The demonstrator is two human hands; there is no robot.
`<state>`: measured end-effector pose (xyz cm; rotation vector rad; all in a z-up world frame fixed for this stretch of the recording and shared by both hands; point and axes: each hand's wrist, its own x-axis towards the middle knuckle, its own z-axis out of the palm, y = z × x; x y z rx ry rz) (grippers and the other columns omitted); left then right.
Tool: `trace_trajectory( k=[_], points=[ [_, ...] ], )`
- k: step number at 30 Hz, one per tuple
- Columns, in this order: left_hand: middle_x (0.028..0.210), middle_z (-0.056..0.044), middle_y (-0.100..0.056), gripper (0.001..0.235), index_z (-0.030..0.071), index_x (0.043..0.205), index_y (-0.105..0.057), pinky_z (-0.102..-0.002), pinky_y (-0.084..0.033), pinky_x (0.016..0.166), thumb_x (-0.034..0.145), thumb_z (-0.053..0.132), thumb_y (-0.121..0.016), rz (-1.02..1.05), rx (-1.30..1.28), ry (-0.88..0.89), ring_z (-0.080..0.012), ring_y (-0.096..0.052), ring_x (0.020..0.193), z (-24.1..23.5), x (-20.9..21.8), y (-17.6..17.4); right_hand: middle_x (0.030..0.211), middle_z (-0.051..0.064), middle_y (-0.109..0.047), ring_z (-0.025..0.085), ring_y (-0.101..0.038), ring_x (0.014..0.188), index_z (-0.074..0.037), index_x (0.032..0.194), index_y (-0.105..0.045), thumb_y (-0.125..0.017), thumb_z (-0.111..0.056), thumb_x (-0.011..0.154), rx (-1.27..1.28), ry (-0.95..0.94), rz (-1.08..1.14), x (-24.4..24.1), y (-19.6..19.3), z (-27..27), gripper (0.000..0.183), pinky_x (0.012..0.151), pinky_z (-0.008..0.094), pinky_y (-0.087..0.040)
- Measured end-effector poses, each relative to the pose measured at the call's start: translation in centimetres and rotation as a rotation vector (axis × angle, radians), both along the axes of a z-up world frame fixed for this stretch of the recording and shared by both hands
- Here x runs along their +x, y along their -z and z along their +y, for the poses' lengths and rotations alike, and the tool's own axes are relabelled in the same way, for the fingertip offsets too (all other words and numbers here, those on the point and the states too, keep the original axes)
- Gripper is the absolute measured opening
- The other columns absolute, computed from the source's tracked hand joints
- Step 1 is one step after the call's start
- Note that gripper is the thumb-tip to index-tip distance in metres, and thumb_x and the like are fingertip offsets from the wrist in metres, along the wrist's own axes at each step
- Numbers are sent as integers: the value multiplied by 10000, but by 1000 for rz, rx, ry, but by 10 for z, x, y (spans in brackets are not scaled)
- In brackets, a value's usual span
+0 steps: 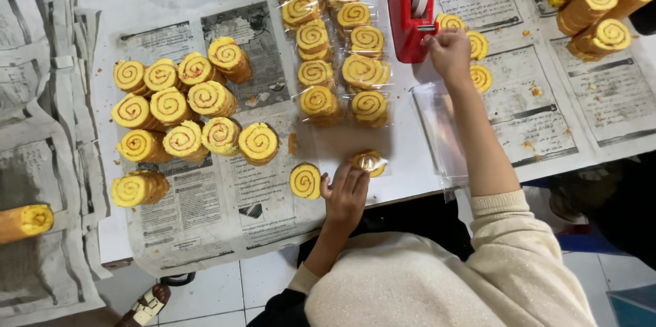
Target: The person places yellow spiral cake rolls into clear plastic bags and seals them with a handheld tape dispenser. Another person cuts additional cake rolls nearby. The packed rolls are stacked on the table.
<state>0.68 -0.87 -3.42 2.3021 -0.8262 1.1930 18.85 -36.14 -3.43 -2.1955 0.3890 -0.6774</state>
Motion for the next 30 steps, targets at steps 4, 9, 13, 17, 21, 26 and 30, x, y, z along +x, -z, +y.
trace_trajectory(
  k=[4,9,13,17,21,26,30],
  points=[
    [957,35,-672,51,211,958,-682,-481,-188,1066,1003,192,-671,26,-12,9,-136,-679,1068,0,1,-7,990,175,-638,399,-648,1087,-51,710,-684,-833,-190,945,-110,48,8,10,17,-11,311,1190,432,-335],
    [1025,-2,-681,54,191,996,-679,-501,-211,1053,1025,204,-635,9,5,17,-173,-678,1126,1,0,9,1013,175,-657,449,-676,1002,-13,757,-713,-818,-140,877,-259,73,76,5,3,-8,203,918,509,-547],
    [1032,15,-680,70,206,983,-670,-472,-211,1046,1033,194,-622,22,23,2,-152,-672,1116,-1,3,4,868,159,-697,394,-723,896,-29,763,-689,-835,-166,904,-192,97,114,2,26,-14,245,757,468,-588],
    [1063,7,-673,57,206,990,-665,-473,-224,1031,1028,190,-625,73,28,24,-159,-666,1138,5,-5,14,1064,222,-662,451,-680,959,56,878,-751,-813,-72,911,-151,-56,-24,-65,-19,49,146,786,445,-588],
    [1090,4,-666,41,212,1034,-665,-484,-231,1024,1023,196,-629,98,25,52,-169,-660,1140,6,-3,13,1198,201,-671,440,-638,1122,-63,886,-779,-737,-124,905,128,-386,24,-149,-67,136,77,964,470,-500],
    [1098,31,-657,96,230,1108,-659,-473,-189,1036,1043,251,-592,140,70,71,-131,-627,1152,11,-4,14,1333,94,-628,393,-548,1196,-200,870,-819,-788,-319,894,62,-399,190,-197,-14,169,125,1067,487,-398],
    [1104,39,-668,146,223,1098,-679,-476,-197,1038,1007,329,-636,153,67,58,-123,-635,1115,10,-7,13,1471,37,-539,382,-424,1298,-260,920,-833,-773,-365,886,119,-296,333,-209,-19,189,126,1137,512,-309]
  ],
)
